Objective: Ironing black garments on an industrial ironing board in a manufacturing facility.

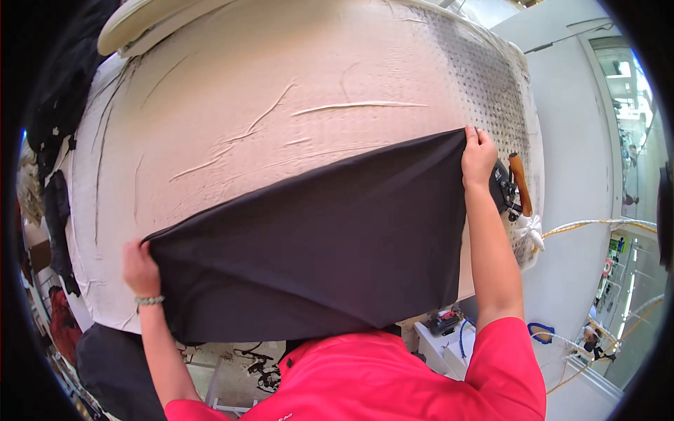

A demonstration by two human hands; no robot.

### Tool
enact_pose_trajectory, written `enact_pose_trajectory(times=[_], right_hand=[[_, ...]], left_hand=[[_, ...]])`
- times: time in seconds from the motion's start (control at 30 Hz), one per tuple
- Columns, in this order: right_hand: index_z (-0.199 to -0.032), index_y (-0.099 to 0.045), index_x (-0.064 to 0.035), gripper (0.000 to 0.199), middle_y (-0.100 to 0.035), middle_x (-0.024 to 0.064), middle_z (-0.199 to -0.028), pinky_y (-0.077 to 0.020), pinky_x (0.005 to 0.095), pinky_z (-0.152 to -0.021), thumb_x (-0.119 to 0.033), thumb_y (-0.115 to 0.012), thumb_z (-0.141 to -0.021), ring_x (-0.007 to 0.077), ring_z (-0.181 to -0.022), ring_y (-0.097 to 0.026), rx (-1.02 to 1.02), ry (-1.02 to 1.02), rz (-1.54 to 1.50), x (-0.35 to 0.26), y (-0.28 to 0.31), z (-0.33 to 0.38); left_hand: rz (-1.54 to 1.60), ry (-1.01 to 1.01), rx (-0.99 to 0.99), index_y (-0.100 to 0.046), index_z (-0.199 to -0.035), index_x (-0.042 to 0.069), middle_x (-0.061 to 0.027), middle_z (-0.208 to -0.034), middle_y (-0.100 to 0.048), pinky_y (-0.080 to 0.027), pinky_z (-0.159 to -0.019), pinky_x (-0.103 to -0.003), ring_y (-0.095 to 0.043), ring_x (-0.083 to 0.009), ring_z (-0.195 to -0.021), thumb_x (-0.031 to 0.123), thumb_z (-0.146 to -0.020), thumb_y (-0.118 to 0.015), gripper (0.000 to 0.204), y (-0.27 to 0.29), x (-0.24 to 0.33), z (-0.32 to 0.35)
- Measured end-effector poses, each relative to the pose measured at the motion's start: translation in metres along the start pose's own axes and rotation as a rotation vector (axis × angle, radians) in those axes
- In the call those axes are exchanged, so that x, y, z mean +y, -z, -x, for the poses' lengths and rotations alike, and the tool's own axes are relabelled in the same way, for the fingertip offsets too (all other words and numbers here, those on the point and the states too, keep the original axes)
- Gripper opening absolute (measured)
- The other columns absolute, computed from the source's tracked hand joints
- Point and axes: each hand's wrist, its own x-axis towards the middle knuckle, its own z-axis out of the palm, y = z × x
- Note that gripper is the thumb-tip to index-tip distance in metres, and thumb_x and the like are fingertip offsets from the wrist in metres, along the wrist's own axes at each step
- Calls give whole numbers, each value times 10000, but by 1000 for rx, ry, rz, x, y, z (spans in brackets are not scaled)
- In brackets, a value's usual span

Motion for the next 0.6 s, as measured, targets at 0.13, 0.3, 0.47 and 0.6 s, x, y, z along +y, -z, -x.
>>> enact_pose_trajectory(times=[0.13, 0.3, 0.47, 0.6], right_hand=[[-873, -648, -6, 357, -636, 211, -897, -467, 506, -735, -328, -580, -1011, 433, -852, -594, 263, 351, 286, -1, -34, -19], [-964, -702, -127, 269, -659, 94, -1010, -536, 462, -717, -388, -638, -968, 351, -874, -664, 250, 354, 376, 8, -96, -29], [-937, -690, -149, 271, -656, 87, -990, -534, 469, -694, -419, -661, -944, 350, -862, -666, 249, 327, 393, -3, -96, -30], [-986, -606, -150, 278, -629, 98, -1040, -544, 484, -704, -425, -636, -956, 350, -870, -678, 167, 242, 477, 0, -94, -36]], left_hand=[[-152, -158, 80, -623, -1038, 54, -149, -892, -627, -496, -618, -427, -626, -356, -735, 141, -1001, -612, 95, -1, -37, -36], [-132, -249, -230, -566, -922, 67, -162, -810, -569, -458, -590, -468, -590, -381, -693, 151, -981, -612, 113, -55, -90, -72], [5, -117, -249, -538, -920, 68, -171, -847, -576, -462, -628, -480, -586, -411, -753, 179, -998, -592, 146, -58, -69, -72], [-137, 25, -300, -586, -1161, 14, -209, -1169, -620, -465, -943, -475, -578, -413, -1129, 98, -966, -605, 214, -39, -8, -98]])
